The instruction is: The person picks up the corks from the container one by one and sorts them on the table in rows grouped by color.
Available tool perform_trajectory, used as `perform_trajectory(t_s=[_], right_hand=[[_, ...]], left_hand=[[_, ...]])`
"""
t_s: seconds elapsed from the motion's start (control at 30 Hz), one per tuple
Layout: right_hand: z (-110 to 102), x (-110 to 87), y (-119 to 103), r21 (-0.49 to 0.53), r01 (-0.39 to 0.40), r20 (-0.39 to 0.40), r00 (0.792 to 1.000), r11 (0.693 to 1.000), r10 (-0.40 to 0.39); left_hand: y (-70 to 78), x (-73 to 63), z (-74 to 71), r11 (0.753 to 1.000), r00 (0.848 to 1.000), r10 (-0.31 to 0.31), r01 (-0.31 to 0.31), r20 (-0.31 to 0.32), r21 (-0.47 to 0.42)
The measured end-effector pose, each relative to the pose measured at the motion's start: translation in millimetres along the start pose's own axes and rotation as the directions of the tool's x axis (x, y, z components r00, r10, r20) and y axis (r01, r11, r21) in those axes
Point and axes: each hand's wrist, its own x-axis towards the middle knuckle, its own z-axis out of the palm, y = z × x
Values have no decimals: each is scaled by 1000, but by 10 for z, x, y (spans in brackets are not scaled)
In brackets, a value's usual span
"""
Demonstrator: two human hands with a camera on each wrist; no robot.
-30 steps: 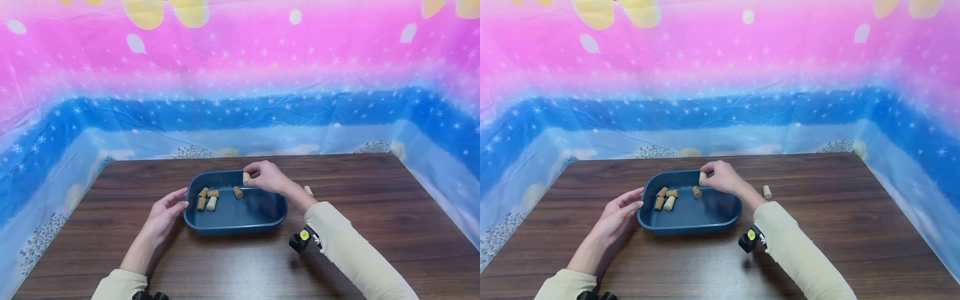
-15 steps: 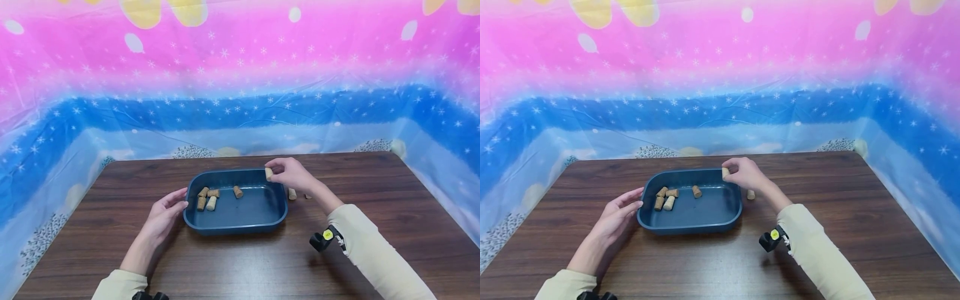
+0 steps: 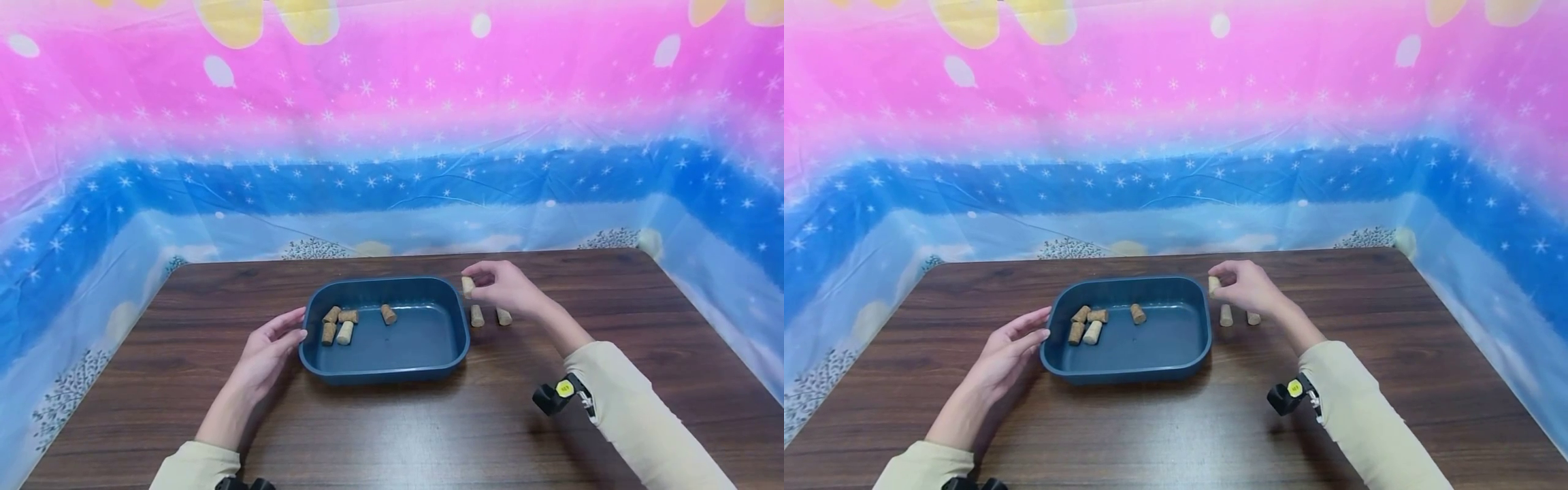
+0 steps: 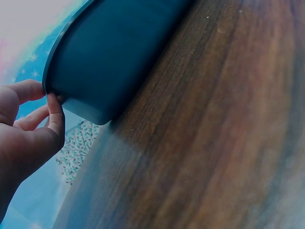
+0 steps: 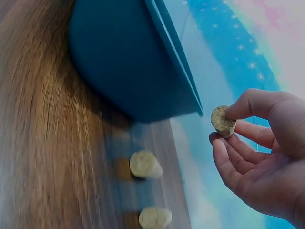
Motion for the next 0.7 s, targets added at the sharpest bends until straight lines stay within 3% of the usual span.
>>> perform_trajectory(t_s=[0.7], right_hand=[[-284, -256, 515, -40, -54, -28, 998, 998, 53]], left_hand=[[-6, -10, 7, 1000, 1000, 1, -1, 3, -5]])
